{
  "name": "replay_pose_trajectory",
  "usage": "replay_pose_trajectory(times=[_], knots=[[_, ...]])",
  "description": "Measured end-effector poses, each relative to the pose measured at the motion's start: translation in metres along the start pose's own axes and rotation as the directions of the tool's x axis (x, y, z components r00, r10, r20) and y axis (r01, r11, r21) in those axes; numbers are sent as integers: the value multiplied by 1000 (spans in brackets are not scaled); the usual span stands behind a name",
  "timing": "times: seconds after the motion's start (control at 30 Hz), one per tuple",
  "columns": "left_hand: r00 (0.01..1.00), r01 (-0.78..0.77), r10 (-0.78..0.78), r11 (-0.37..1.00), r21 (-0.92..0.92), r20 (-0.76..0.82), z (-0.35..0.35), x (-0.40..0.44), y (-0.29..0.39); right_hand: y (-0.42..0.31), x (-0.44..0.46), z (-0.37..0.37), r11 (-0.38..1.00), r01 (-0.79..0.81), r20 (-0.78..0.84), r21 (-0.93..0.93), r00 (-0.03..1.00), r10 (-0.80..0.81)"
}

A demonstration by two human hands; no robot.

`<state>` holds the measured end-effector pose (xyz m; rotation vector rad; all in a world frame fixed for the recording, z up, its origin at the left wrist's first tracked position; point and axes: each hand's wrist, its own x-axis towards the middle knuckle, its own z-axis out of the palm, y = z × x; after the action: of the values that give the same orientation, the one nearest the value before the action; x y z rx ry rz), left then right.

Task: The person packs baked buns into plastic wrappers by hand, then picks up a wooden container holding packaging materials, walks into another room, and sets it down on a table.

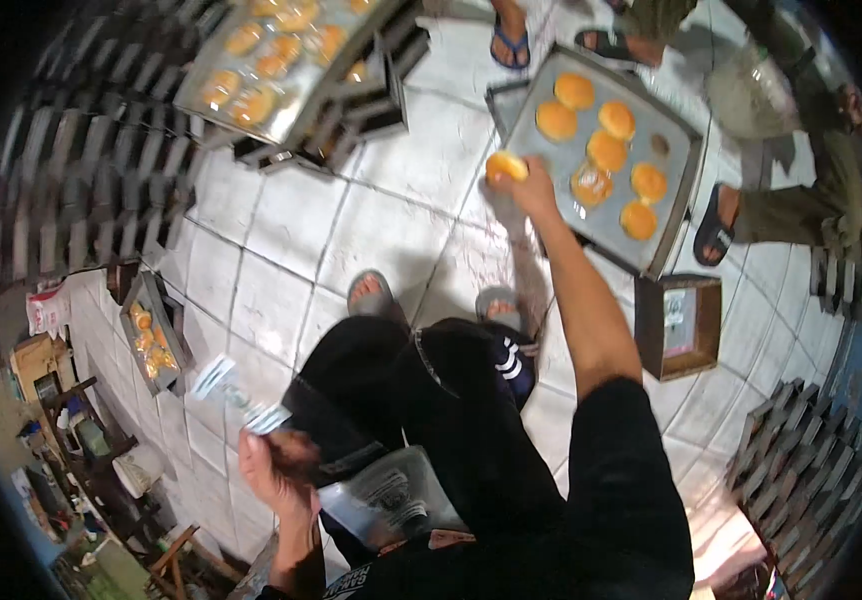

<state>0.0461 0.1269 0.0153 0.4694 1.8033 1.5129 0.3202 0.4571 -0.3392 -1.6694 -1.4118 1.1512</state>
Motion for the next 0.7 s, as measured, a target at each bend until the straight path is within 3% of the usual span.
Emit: replay_pose_trajectory(times=[0.03,0.1,0.17,0.2,0.27,0.3,0.33,0.37,0.4,0.47,0.53,0.57,0.67,0.7], knots=[[1000,12,-10,997,-78,30,-10,2,-6,-53,-29,-14,939,-189,83,289,982,172],[990,42,-21,987,-153,137,-19,5,-1,-131,-87,-44,623,-368,366,690,920,139],[982,130,-80,945,-299,172,-15,7,14,-187,-138,-65,394,-406,473,825,877,-86],[975,182,-118,914,-362,190,-16,7,19,-224,-174,-75,432,-377,465,819,878,-117],[963,247,-160,847,-472,217,-26,17,22,-290,-247,-84,603,-279,471,747,863,-184],[963,261,-193,833,-487,186,-24,21,24,-305,-282,-86,827,-34,409,561,880,-242],[959,277,-194,806,-524,208,-21,26,21,-332,-323,-84,851,52,380,522,879,-287],[954,290,-191,775,-561,230,-20,29,16,-332,-354,-72,859,256,338,444,840,-425],[957,255,-132,803,-538,257,-20,30,7,-345,-379,-69,773,586,306,243,710,-634],[955,273,-148,775,-570,258,-7,8,15,-335,-405,-55,536,829,290,160,480,-828],[935,293,-106,770,-568,338,-7,-12,20,-324,-400,-51,405,909,241,-100,417,-876],[932,303,-120,774,-556,341,-7,-31,39,-322,-402,-46,485,869,135,-94,494,-859],[844,484,-204,688,-541,496,-21,-43,44,-356,-422,-51,311,928,218,-206,354,-910],[816,494,-189,719,-489,547,-28,-43,33,-361,-426,-46,324,907,249,-269,391,-886]])
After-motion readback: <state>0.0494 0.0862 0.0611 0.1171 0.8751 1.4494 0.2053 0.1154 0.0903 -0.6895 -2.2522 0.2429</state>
